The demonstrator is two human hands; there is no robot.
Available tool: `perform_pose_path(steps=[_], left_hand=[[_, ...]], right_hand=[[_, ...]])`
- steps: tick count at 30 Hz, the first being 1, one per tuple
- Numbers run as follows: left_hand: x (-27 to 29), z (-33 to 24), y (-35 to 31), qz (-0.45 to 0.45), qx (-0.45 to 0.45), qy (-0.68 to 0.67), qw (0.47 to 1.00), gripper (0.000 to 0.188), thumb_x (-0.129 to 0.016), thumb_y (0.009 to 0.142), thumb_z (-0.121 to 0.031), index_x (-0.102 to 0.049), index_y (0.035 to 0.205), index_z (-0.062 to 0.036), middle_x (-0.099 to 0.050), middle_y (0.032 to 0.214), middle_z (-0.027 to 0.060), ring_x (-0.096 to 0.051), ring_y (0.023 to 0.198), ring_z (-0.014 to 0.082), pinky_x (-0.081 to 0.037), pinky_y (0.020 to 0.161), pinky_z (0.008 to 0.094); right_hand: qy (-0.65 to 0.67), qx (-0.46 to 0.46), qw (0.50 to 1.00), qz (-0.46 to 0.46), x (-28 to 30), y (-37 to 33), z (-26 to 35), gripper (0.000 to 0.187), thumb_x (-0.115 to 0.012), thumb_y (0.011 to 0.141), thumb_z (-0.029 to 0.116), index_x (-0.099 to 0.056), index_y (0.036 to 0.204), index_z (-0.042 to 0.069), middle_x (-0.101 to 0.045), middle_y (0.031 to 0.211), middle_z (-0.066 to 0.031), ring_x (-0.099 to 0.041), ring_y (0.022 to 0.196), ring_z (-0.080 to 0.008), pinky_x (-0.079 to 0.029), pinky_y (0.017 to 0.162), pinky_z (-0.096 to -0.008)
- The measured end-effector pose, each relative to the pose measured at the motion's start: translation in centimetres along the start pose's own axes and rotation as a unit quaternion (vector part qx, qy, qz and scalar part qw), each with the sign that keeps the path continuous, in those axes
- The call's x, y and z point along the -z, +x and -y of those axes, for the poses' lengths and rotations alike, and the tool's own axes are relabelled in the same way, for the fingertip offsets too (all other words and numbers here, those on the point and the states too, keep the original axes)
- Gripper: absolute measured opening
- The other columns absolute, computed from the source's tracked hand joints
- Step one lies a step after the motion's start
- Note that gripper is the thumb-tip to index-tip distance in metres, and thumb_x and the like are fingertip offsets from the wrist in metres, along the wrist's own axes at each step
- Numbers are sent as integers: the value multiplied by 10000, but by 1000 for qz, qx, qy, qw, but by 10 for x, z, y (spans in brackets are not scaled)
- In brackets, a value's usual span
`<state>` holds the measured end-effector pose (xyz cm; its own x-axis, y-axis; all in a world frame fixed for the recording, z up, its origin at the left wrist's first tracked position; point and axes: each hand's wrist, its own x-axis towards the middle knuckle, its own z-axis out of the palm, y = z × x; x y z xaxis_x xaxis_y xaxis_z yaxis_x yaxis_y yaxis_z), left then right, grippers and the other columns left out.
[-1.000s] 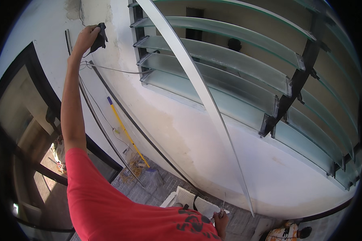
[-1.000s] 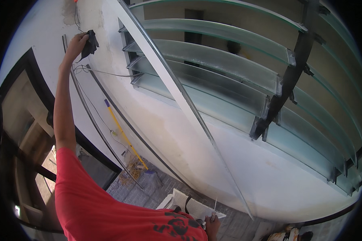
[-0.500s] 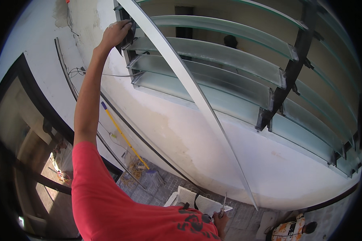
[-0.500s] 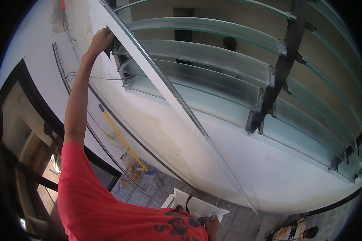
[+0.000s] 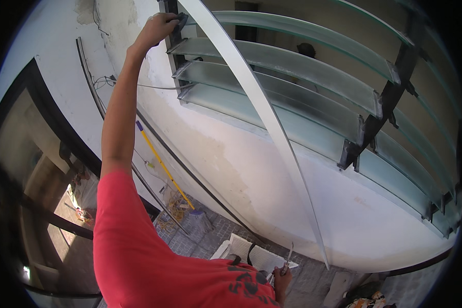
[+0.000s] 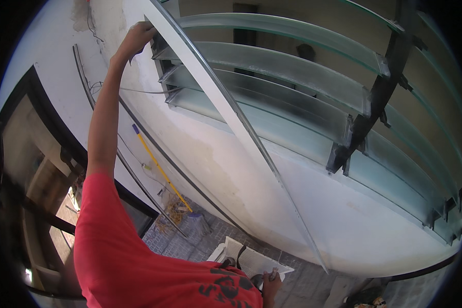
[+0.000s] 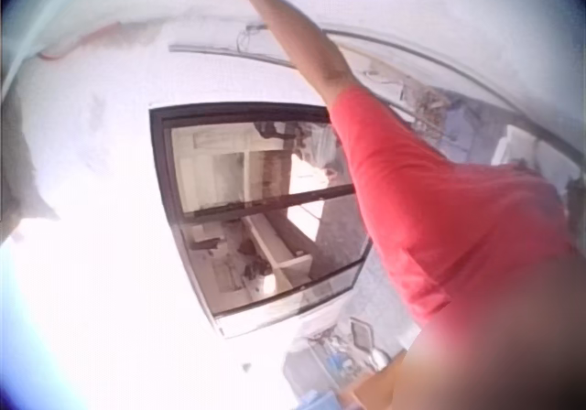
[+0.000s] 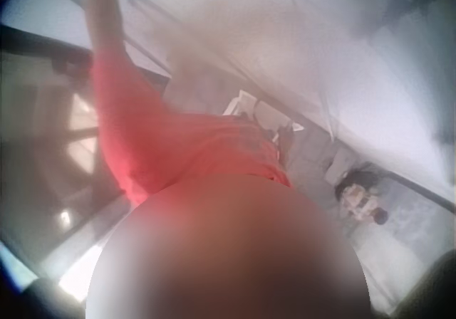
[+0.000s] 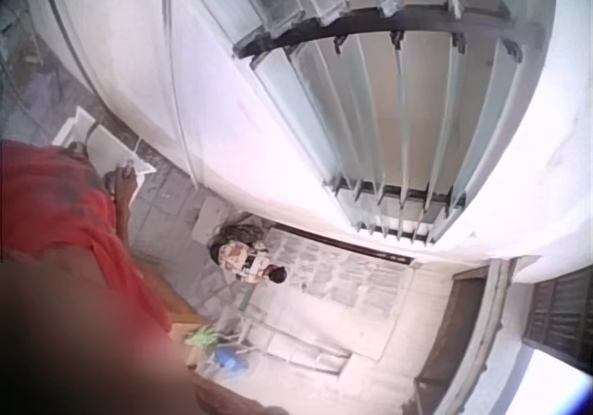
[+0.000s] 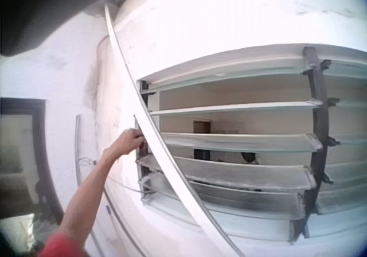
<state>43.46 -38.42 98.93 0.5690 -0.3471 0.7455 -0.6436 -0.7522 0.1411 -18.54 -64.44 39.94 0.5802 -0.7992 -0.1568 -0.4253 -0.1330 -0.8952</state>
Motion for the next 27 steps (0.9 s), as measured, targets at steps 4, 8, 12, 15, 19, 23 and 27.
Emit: perform_pose_path(steps=[4,8,12,15,19,23,27], left_hand=[[20,82,-61,-14,11,62,998,331,-592,799,-128,-741,1082,-44,-737,897,165,-710,787,260,-545,779,339],[32,97,-92,-109,181,-112,971,292,-624,817,-122,-763,1061,-42,-754,909,120,-697,752,167,-539,746,284],[44,66,-87,-222,159,-253,928,266,-659,854,-131,-759,1080,-34,-752,906,64,-658,747,86,-518,720,228],[41,23,-66,-295,73,-261,916,276,-654,867,-144,-759,1116,-87,-752,944,76,-661,764,84,-520,722,216],[20,-12,-39,-195,-40,-122,972,465,-607,942,-242,-553,1380,-96,-666,1217,197,-649,1084,296,-496,937,356],[-16,0,-5,23,16,-28,999,589,-451,985,-462,-472,1445,-95,-561,1356,268,-513,1278,435,-394,1083,456],[-38,52,48,104,-67,-19,992,537,-407,996,-426,-522,1402,-94,-462,1449,276,-492,1298,421,-381,1088,448]], right_hand=[[22,-5,1000,11,-4,-4,-9,280,-765,807,190,-624,874,-43,-671,677,-132,-650,623,-244,-493,613,-383],[-15,18,999,25,-7,1,-31,276,-768,805,194,-609,820,-32,-655,657,-132,-642,609,-254,-486,596,-389],[-31,46,997,48,-2,8,-6,271,-765,805,195,-602,796,-21,-650,649,-139,-639,597,-267,-483,590,-398],[-48,54,995,61,2,22,-4,216,-735,839,135,-601,856,-34,-673,661,-109,-683,605,-196,-540,589,-338],[-65,66,995,40,6,24,6,228,-742,830,156,-608,837,-28,-670,655,-116,-667,592,-210,-521,594,-353],[-45,26,999,12,4,8,-14,255,-760,809,197,-621,815,-17,-666,652,-137,-643,588,-245,-496,600,-387],[21,-15,1000,13,-3,-9,-23,251,-753,819,194,-648,866,-29,-692,690,-124,-653,613,-248,-510,619,-374]])
